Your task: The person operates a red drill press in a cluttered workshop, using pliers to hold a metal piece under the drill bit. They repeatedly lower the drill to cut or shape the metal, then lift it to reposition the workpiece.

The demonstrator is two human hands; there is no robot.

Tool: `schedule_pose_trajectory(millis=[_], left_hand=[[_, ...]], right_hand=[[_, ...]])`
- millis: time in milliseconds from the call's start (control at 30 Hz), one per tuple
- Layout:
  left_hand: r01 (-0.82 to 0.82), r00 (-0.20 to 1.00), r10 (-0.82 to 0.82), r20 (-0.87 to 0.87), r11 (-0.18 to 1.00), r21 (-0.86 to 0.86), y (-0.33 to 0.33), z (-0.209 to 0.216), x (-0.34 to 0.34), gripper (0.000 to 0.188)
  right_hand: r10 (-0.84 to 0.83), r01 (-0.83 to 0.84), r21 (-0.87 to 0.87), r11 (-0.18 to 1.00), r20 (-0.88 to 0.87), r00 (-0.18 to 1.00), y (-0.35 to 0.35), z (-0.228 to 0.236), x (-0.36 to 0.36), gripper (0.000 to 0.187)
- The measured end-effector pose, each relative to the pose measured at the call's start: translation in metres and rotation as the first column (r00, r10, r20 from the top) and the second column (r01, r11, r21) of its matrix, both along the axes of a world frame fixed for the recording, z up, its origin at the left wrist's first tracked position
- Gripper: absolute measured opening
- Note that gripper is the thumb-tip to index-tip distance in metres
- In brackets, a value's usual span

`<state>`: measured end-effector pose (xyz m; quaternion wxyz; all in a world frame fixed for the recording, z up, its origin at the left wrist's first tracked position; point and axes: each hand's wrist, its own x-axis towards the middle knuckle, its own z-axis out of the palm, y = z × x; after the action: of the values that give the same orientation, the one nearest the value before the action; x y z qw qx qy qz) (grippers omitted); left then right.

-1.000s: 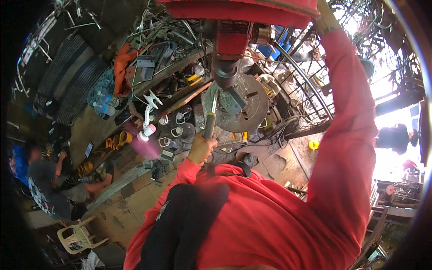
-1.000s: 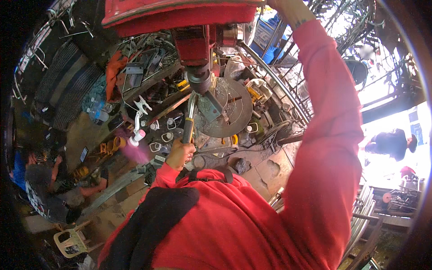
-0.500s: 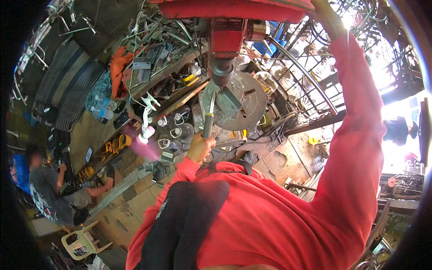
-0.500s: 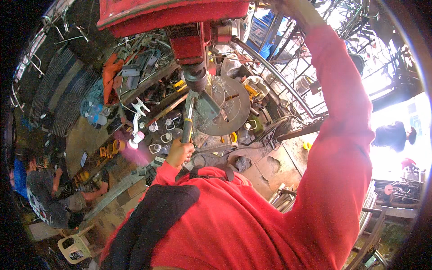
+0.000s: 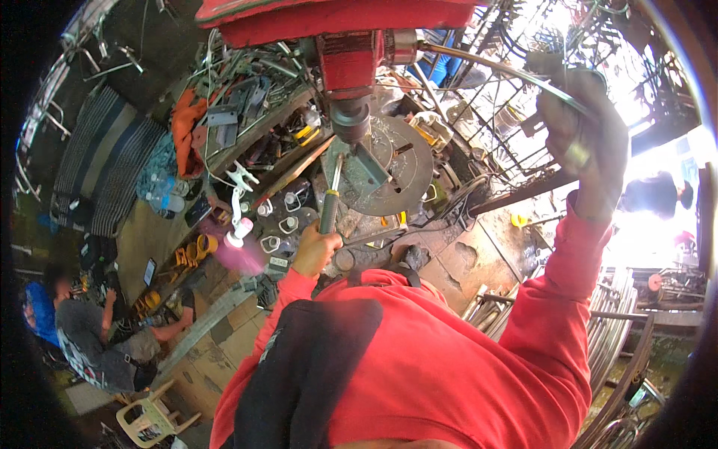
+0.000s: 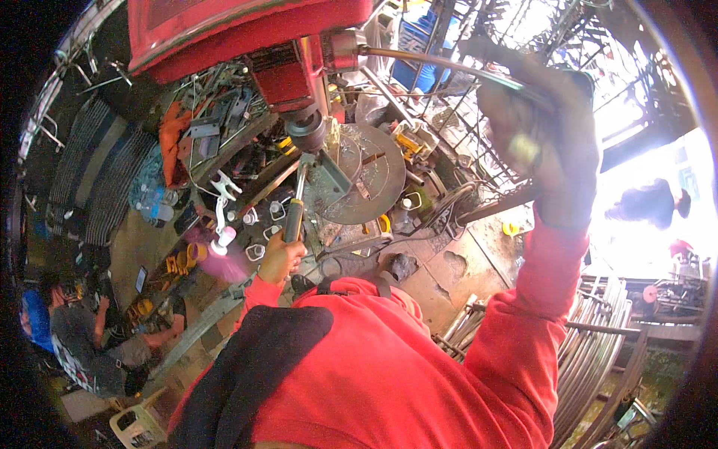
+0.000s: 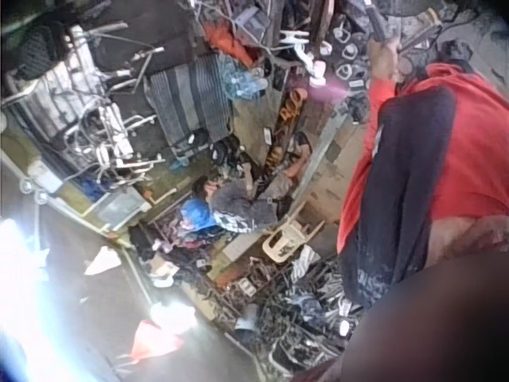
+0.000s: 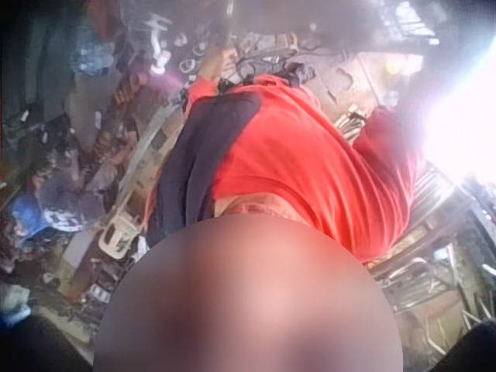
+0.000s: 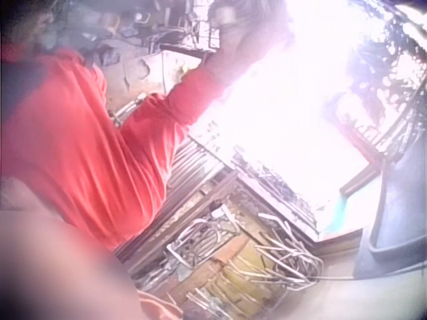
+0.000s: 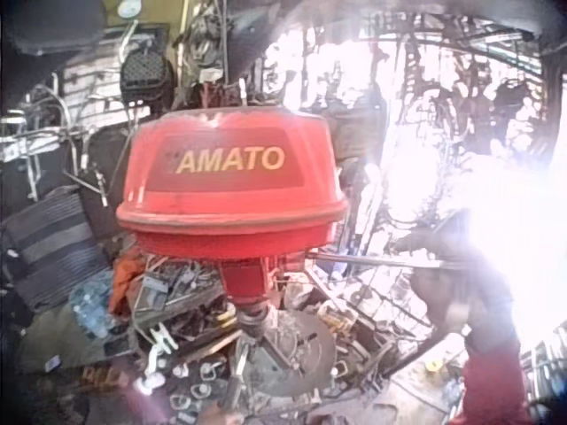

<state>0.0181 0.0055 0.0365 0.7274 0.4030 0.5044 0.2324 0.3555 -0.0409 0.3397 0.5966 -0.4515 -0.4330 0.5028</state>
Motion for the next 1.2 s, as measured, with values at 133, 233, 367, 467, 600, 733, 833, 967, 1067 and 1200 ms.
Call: schedule_pose_trajectory(millis=[133, 233, 367, 467, 600, 733, 833, 967, 1067, 1200], left_hand=[[0.045, 0.999, -0.045, 0.001, 0.998, -0.033, -0.001, 0.003, -0.006, 0.015], [0.077, 0.997, -0.078, -0.015, 0.994, -0.082, -0.009, 0.004, -0.007, 0.017], [0.185, 0.975, -0.163, -0.15, 0.971, 0.148, -0.019, 0.019, -0.001, 0.028], [0.328, 0.885, -0.171, -0.433, 0.889, 0.319, -0.024, 0.036, 0.012, 0.042], [0.519, 0.688, 0.065, -0.723, 0.652, 0.552, -0.021, 0.045, 0.04, 0.046], [0.598, 0.661, 0.313, -0.682, 0.328, 0.731, -0.009, 0.027, 0.06, 0.052], [0.627, 0.631, 0.36, -0.687, 0.284, 0.725, -0.003, 0.011, 0.068, 0.052], [0.478, 0.726, 0.388, -0.569, 0.311, 0.822, -0.013, 0.008, 0.065, 0.049], [0.31, 0.773, 0.382, -0.507, 0.469, 0.827, -0.032, 0.013, 0.051, 0.048], [0.141, 0.746, 0.525, -0.41, 0.477, 0.867, -0.053, -0.009, 0.039, 0.05]], right_hand=[[0.103, -0.108, -0.032, 0.994, -0.125, 0.987, 0.013, 0.01, -0.001, 0.07], [-0.024, 0.019, -0.036, 0.999, -0.125, 0.992, 0.011, 0.003, 0.007, 0.069], [0.019, -0.016, 0.022, 1.0, -0.147, 0.989, 0.009, -0.003, 0.007, 0.071], [0.025, -0.017, 0.043, 0.999, -0.212, 0.977, 0.011, -0.006, 0.004, 0.073], [0.261, -0.212, 0.169, 0.963, -0.369, 0.892, 0.018, -0.02, 0.006, 0.062], [0.147, -0.099, 0.128, 0.987, -0.453, 0.879, 0.014, -0.027, 0.008, 0.061], [0.114, -0.076, 0.135, 0.988, -0.3, 0.947, 0.018, -0.026, 0.006, 0.06], [0.144, -0.082, 0.207, 0.975, -0.307, 0.941, 0.015, -0.029, 0.005, 0.067], [0.118, -0.055, 0.196, 0.979, -0.325, 0.938, 0.003, -0.044, 0.003, 0.076], [-0.144, 0.188, 0.444, 0.876, -0.13, 0.981, 0.0, -0.07, -0.003, 0.051]])
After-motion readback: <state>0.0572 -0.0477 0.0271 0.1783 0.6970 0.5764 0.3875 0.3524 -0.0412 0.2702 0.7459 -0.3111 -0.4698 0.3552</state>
